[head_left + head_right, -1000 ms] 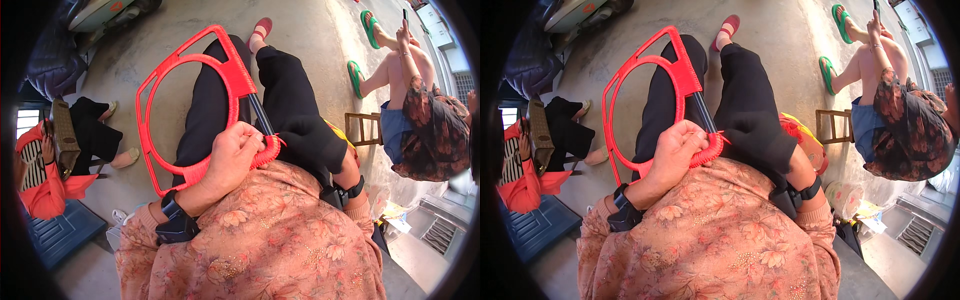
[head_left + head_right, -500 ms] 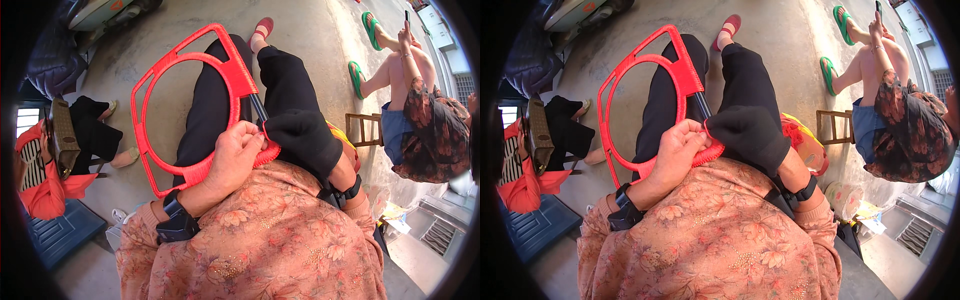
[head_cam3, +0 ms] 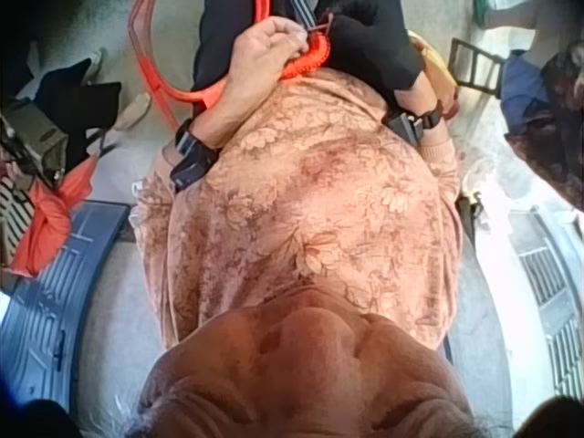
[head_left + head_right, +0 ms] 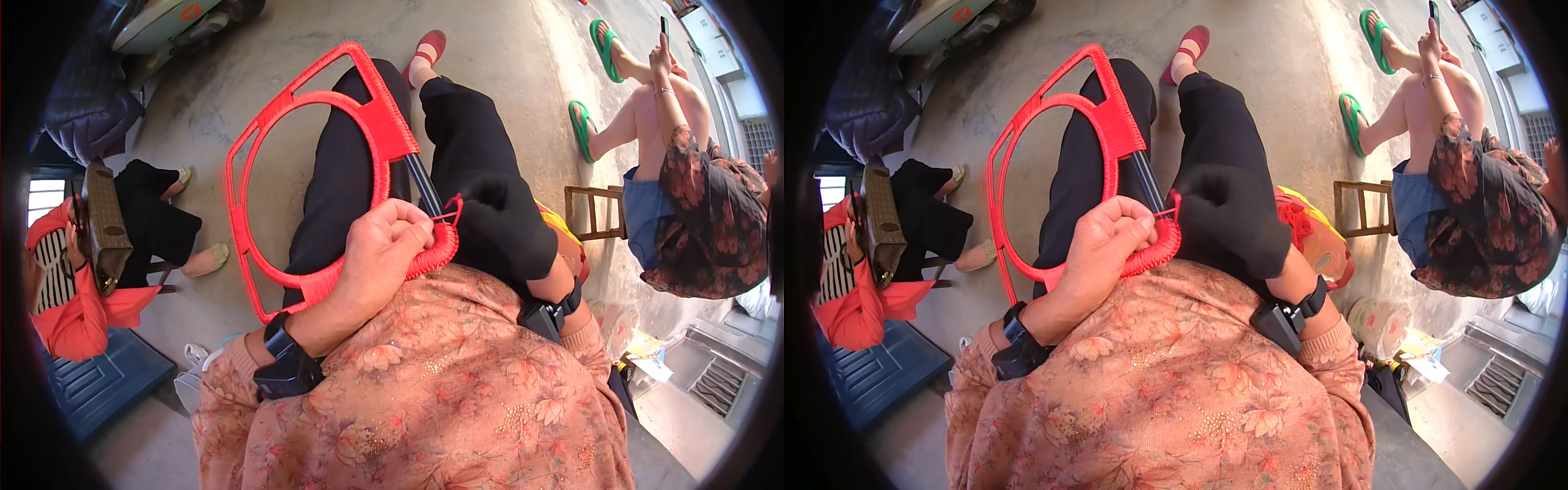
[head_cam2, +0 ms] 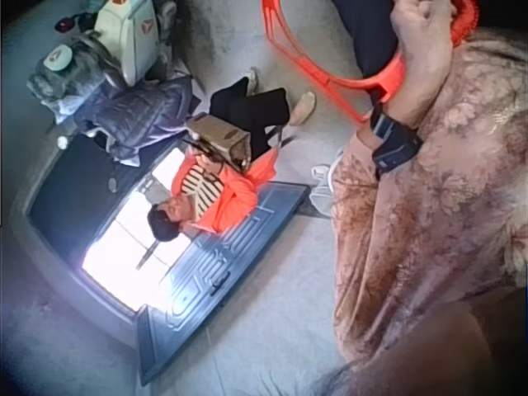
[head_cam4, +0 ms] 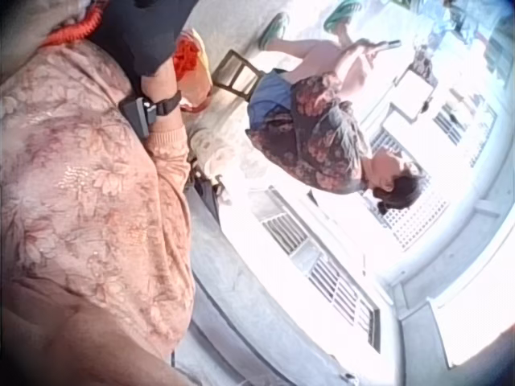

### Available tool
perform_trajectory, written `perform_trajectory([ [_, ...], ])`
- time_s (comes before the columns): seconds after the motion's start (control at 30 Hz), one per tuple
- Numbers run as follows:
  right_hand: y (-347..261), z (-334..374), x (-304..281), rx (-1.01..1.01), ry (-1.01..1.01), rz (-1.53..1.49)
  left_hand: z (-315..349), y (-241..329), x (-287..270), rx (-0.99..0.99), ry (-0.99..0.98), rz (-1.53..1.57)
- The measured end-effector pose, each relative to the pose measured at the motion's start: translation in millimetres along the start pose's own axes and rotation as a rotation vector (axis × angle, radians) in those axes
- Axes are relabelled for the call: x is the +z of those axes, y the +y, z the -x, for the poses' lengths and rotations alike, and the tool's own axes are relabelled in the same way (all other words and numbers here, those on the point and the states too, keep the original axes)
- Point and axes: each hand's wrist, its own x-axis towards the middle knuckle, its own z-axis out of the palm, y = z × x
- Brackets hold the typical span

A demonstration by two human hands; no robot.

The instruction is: Wrapping a red plastic cord around a red plastic circular frame to create a woven surface, likely for a piece of furniture.

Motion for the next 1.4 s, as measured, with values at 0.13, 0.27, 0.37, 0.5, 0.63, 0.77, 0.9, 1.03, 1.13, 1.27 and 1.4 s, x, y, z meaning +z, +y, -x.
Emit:
perform_trajectory([
  [0.13, 33, 17, -5, 0.379, 0.223, -0.662, 5, 12, 0, -0.070, -0.101, -0.062],
  [0.27, 20, 15, -5, 0.250, -0.014, -0.989, 5, 12, 1, -0.108, -0.159, -0.009],
  [0.37, 4, 13, 6, 0.364, 0.152, -0.984, 5, 10, -1, -0.142, -0.186, 0.042],
  [0.5, 28, 15, -4, 0.306, -0.074, -1.144, 5, 17, 4, -0.178, -0.216, 0.000],
  [0.63, 17, 27, -8, 0.383, 0.066, -0.949, 6, 13, 3, -0.178, -0.200, -0.002],
  [0.77, 27, 41, -6, 0.398, 0.153, -0.631, 9, 16, 1, -0.224, -0.179, 0.136],
  [0.9, 19, 47, -4, 0.431, 0.143, -0.609, 14, 11, 2, -0.180, -0.142, 0.022],
  [1.03, 27, 42, 2, 0.190, -0.027, -0.240, 19, 1, 4, -0.023, -0.092, -0.127],
  [1.13, 19, 39, 3, 0.050, -0.080, -0.088, 20, 2, 2, 0.079, -0.101, -0.276],
  [1.27, 18, 38, 2, 0.111, -0.107, -0.154, 23, 4, 3, 0.163, -0.138, -0.375],
  [1.4, 25, 38, 2, 0.148, -0.120, -0.202, 24, 3, 4, 0.179, -0.100, -0.428],
])
